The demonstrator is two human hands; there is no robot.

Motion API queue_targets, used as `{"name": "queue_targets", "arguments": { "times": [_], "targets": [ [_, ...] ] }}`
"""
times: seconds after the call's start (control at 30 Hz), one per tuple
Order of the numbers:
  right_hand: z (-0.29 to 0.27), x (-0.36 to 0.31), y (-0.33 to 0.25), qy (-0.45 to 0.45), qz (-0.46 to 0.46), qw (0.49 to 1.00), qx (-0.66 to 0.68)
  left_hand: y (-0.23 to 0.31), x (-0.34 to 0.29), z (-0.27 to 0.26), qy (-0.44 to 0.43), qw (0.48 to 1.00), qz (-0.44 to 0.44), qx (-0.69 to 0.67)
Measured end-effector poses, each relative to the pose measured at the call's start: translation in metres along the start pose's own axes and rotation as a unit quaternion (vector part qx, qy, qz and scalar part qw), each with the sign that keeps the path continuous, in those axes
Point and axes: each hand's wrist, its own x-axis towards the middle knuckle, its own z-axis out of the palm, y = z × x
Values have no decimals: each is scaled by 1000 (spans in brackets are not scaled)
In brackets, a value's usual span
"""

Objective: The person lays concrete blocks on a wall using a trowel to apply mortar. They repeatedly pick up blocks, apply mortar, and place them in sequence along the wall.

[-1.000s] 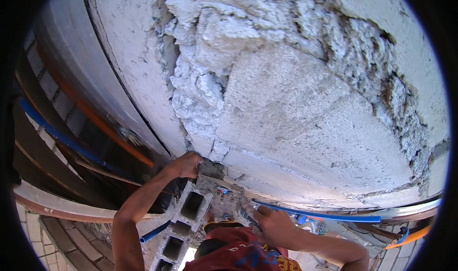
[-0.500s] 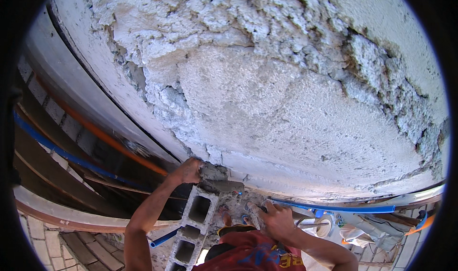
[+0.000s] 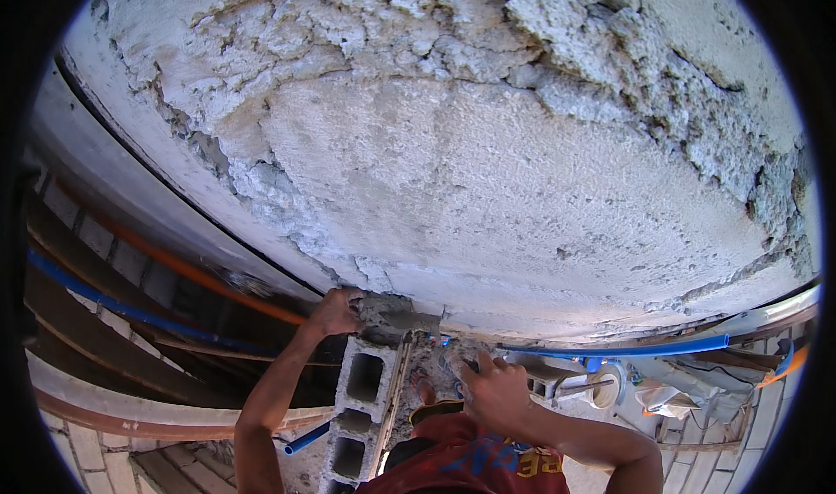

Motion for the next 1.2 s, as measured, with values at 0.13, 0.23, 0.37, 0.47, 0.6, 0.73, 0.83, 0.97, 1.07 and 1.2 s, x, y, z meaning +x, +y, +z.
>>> {"name": "queue_targets", "arguments": {
  "times": [0.13, 0.23, 0.37, 0.47, 0.6, 0.73, 0.83, 0.97, 1.07, 1.2],
  "targets": [
    [-11, 17, -10, -39, 12, 999, -8, 2, 1, 0, -26, 997, -53, 44],
    [-37, 9, -14, -35, 9, 999, -3, 7, 0, -3, -28, 999, -42, 17],
    [-49, -7, -18, -49, 36, 998, -3, 13, -1, -7, -43, 998, -44, 31],
    [-32, -9, -21, -14, 19, 999, 29, 12, -1, -9, -81, 995, -54, 16],
    [-16, -17, -22, 12, 23, 999, 39, 5, -2, -15, -79, 997, -13, -16],
    [-26, -30, -10, 59, 6, 996, 65, 0, 1, -21, -127, 988, -40, -78],
    [-33, -27, -2, 33, -15, 999, 27, -2, 8, -20, -111, 986, -89, -85],
    [-35, -19, 1, 51, -30, 998, 26, -5, 16, -14, -90, 994, -45, -34],
    [-39, -12, -5, 102, -1, 994, 45, -11, 14, -12, -88, 993, -55, -53],
    [-46, 27, -20, 16, -2, 1000, -5, -16, 7, -15, -142, 983, -71, -87]
  ]
}}
